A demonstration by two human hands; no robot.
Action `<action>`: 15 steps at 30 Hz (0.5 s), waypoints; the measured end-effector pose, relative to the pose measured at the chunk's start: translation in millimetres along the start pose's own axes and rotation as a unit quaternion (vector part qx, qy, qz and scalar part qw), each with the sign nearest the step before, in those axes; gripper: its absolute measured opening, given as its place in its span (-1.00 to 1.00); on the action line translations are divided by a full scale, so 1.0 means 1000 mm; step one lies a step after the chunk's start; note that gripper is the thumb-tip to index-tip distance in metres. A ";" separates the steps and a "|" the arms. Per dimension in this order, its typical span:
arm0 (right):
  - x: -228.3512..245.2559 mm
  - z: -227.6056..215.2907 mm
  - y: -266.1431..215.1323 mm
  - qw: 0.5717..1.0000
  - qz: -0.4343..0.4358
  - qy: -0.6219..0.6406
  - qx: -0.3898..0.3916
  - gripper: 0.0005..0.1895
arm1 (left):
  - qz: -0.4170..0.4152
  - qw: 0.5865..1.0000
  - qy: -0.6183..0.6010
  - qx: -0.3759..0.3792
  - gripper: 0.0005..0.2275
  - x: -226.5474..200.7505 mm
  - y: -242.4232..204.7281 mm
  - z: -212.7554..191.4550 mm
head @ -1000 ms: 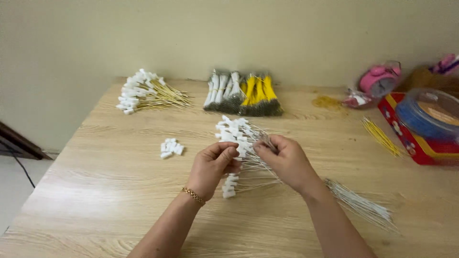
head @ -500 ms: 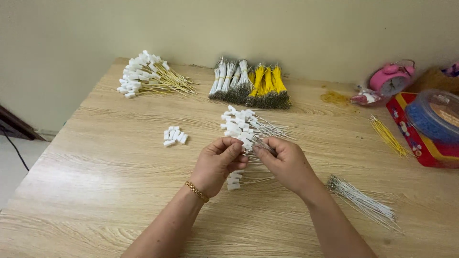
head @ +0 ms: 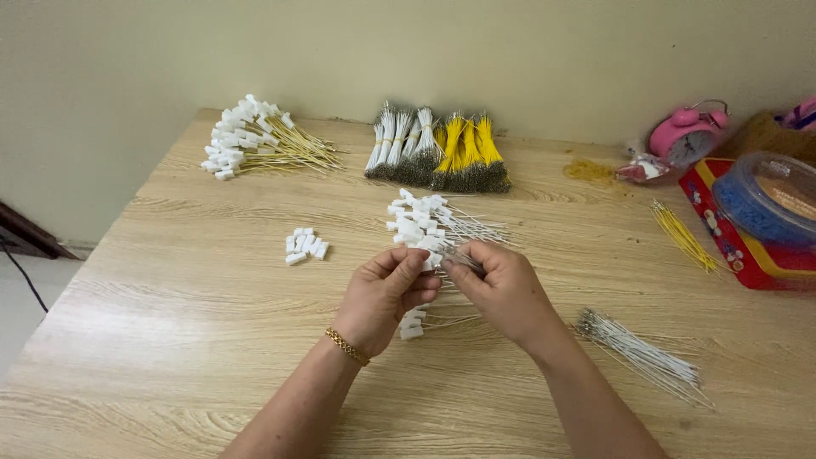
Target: Assemble small white plastic components onto thin metal wires.
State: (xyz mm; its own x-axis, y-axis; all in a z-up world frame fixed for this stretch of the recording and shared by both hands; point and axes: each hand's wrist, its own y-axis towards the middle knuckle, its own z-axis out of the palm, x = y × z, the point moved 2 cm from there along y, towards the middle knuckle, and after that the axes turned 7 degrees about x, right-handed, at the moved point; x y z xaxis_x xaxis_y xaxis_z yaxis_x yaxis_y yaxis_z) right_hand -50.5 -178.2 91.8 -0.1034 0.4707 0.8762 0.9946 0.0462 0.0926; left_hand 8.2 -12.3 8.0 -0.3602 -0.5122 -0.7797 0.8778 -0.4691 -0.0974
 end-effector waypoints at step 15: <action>-0.014 0.013 0.002 0.998 -0.025 -0.028 0.042 -0.87 | -0.010 1.000 -0.009 -0.014 -0.80 0.006 0.003 -0.007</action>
State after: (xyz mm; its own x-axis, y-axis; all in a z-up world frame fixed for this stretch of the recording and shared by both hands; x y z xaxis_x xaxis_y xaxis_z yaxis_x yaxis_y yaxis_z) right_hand -46.5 -173.3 73.4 -0.1559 0.5138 0.8437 0.9851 0.1435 0.0946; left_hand 10.4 -11.8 -1.1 -0.3831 -0.5161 -0.7661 0.8788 -0.4591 -0.1301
